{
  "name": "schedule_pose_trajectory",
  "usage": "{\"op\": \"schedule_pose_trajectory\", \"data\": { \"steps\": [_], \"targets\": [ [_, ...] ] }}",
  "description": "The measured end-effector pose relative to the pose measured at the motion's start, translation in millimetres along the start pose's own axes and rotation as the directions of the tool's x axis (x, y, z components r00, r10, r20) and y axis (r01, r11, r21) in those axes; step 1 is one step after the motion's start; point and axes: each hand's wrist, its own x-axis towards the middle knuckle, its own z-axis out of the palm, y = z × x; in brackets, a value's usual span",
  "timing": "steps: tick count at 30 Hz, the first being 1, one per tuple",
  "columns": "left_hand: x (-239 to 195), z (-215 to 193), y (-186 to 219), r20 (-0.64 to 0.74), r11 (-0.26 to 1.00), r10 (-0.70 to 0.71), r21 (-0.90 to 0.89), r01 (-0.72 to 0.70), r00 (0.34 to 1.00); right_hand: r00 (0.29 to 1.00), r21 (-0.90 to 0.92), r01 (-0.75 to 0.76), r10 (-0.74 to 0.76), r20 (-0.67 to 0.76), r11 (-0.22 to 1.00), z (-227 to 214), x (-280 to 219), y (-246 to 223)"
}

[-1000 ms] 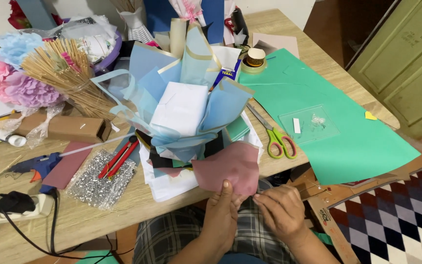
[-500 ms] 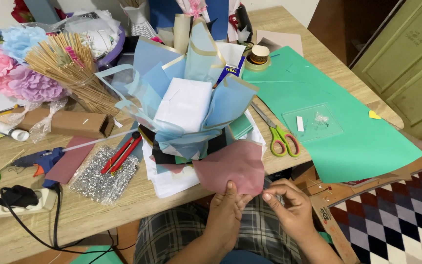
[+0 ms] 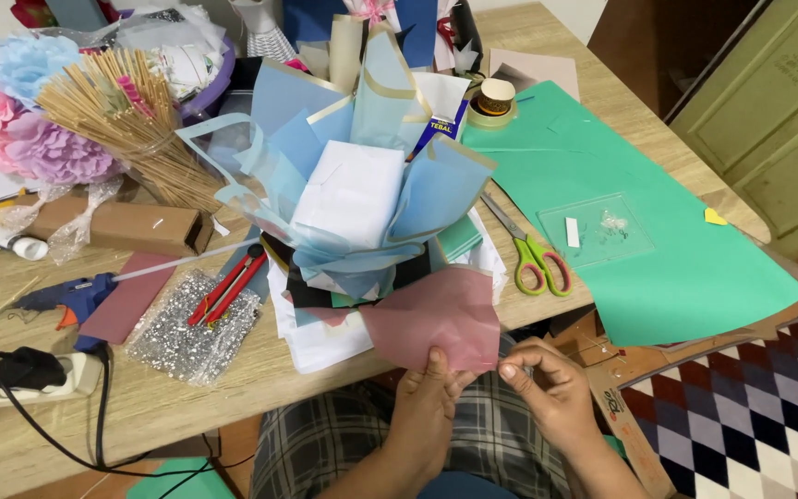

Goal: The person assembles a decorative paper bouquet by folding and pinning multiple sheets of colored paper around a central white envelope. They handle light blue, pink, and white paper, securing each layer with small pins while arranging the bouquet on a cluttered craft table.

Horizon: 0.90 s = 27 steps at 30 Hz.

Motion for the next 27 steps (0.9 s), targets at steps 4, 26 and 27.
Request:
{"op": "schedule_pose_trajectory", "data": {
  "steps": [4,26,27],
  "targets": [
    [4,-7,-9,-0.027,1.000,-0.025,0.016,0.025,0.999,0.998,0.066,-0.066,0.065,0.015,0.996,-1,1,5],
    [37,-37,-18,-0.320,0.988,-0.028,-0.154,-0.023,0.947,0.924,0.456,-0.213,0.330,-0.193,0.864,-45,18,36],
    [32,-35,-3,-0.317,0.988,-0.029,-0.153,-0.021,0.948,0.924,0.455,-0.211,0.329,-0.197,0.865,-58,26,34]
  ]
}}
